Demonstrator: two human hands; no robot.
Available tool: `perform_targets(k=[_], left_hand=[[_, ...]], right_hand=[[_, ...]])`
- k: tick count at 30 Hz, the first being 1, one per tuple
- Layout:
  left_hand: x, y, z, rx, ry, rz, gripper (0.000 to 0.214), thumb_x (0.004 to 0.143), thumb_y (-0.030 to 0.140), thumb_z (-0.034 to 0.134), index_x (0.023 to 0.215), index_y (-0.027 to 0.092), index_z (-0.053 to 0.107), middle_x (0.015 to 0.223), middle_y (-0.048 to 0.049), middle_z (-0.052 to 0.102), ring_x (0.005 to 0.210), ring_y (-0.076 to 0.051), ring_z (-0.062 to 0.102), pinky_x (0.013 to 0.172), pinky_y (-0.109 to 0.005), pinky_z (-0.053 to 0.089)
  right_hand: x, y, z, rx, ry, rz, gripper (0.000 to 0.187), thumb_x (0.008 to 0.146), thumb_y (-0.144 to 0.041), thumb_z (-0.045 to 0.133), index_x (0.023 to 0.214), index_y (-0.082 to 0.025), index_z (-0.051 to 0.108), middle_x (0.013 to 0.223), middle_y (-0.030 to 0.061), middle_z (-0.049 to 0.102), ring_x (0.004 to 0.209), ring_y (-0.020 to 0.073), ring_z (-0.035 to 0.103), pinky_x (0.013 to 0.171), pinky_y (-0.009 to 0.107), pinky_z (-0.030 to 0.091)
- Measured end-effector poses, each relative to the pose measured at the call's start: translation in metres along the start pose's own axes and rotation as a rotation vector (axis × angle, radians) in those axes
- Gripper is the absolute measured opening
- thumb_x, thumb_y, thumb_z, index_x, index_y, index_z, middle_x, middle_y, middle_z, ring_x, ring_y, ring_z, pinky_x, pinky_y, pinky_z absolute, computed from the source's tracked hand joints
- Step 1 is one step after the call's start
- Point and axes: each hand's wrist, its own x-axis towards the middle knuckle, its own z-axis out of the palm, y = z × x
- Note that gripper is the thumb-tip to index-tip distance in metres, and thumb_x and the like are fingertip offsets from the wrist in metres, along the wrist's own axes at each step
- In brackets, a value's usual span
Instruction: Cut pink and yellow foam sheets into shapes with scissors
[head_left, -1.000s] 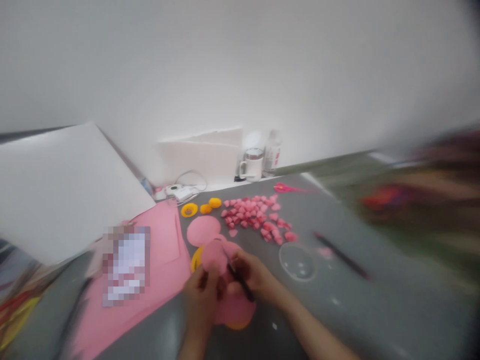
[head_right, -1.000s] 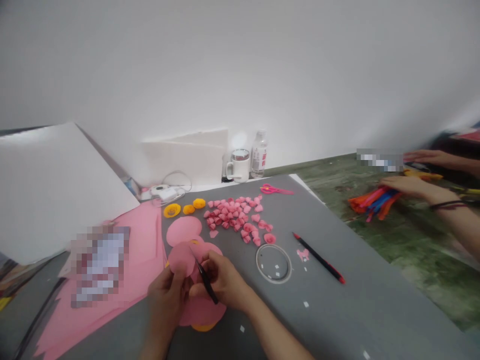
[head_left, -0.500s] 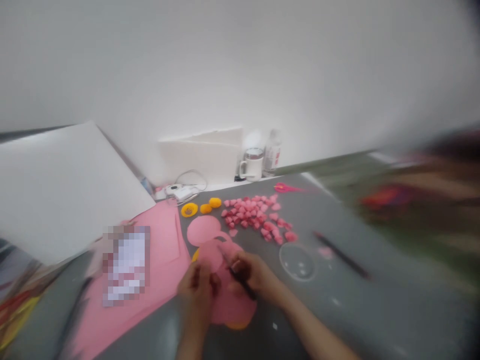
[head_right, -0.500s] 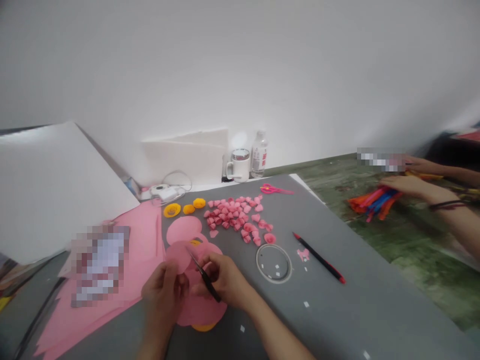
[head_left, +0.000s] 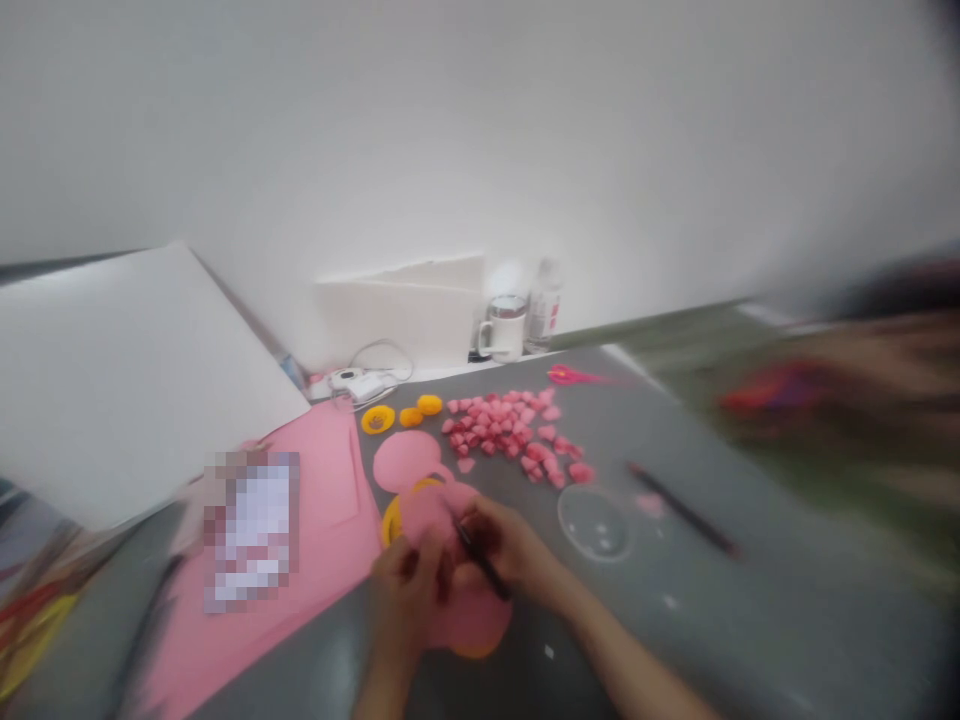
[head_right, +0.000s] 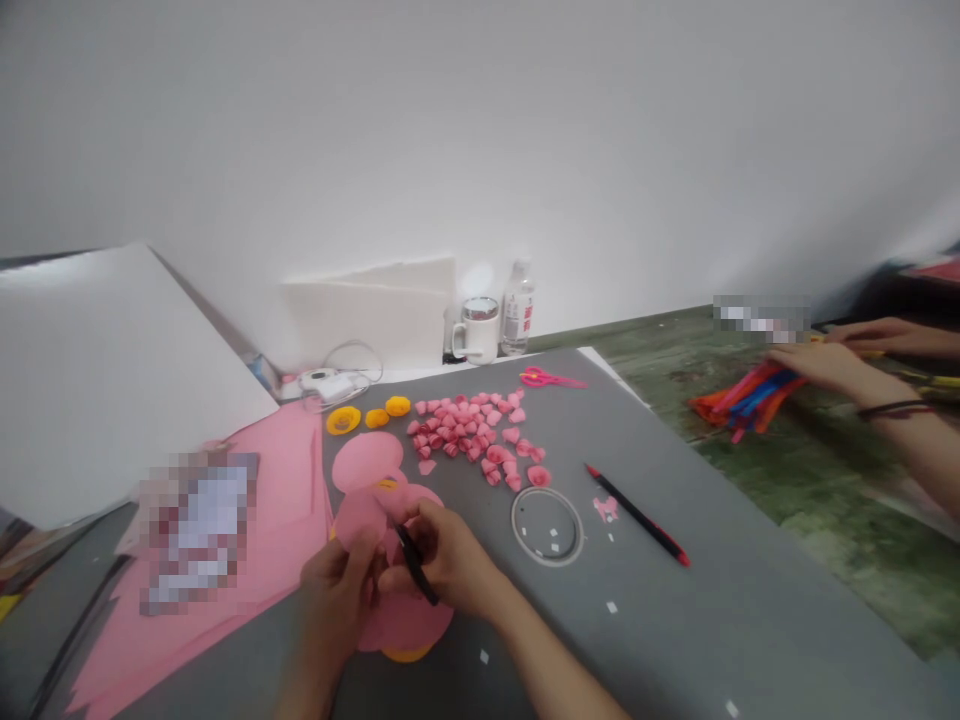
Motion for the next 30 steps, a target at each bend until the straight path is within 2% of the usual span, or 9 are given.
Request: perform_targets(k=[5, 11, 20, 24, 30], left_hand=[[0.000, 0.000, -0.001, -0.037, -0.034, 0.010, 0.035, 0.069, 0.037, 0.060, 0.043, 0.017, 0.046, 0.035, 0.0039, 0.044, 0.033, -0.008, 0.040, 0.035, -0.018, 0.032], [0.004, -0.011, -0.004, -0.082, -0.037, 0.004, 0.036, 0.073, 0.041, 0.058, 0.047, 0.018, 0.046, 0.039, 0.0032, 0.046, 0.036, -0.008, 0.041, 0.036, -0.019, 0.034], [0.004, -0.005, -0.005, -0.163, 0.026, -0.007, 0.041, 0.076, 0.044, 0.057, 0.048, 0.017, 0.045, 0.040, 0.0031, 0.045, 0.037, -0.008, 0.040, 0.037, -0.019, 0.033], [0.001, -0.001, -0.003, -0.098, 0.057, 0.020, 0.041, 0.076, 0.042, 0.056, 0.046, 0.017, 0.044, 0.039, 0.0033, 0.044, 0.037, -0.008, 0.039, 0.037, -0.019, 0.033], [0.001, -0.006, -0.003, 0.005, -0.002, 0.014, 0.039, 0.073, 0.044, 0.058, 0.048, 0.018, 0.044, 0.040, 0.0043, 0.041, 0.038, -0.008, 0.037, 0.037, -0.019, 0.031]], right_hand=[[0.001, 0.004, -0.002, -0.034, 0.009, -0.015, 0.035, 0.061, -0.037, 0.075, 0.078, -0.018, 0.050, 0.056, -0.0066, 0.047, 0.049, 0.0078, 0.041, 0.044, 0.019, 0.031], [0.000, 0.007, -0.003, -0.031, 0.018, 0.002, 0.032, 0.063, -0.037, 0.073, 0.075, -0.018, 0.050, 0.055, -0.0067, 0.047, 0.049, 0.0077, 0.041, 0.044, 0.019, 0.030], [-0.002, 0.006, -0.004, -0.040, -0.011, 0.029, 0.033, 0.060, -0.034, 0.075, 0.076, -0.018, 0.051, 0.054, -0.0069, 0.048, 0.048, 0.0078, 0.041, 0.043, 0.019, 0.029], [-0.001, 0.005, -0.002, -0.045, 0.001, 0.011, 0.035, 0.059, -0.034, 0.076, 0.074, -0.019, 0.049, 0.053, -0.0075, 0.046, 0.047, 0.0074, 0.040, 0.042, 0.018, 0.028], [0.000, 0.002, 0.003, 0.078, 0.029, -0.047, 0.041, 0.059, -0.035, 0.077, 0.073, -0.020, 0.041, 0.058, -0.0065, 0.047, 0.051, 0.0081, 0.041, 0.045, 0.019, 0.031]])
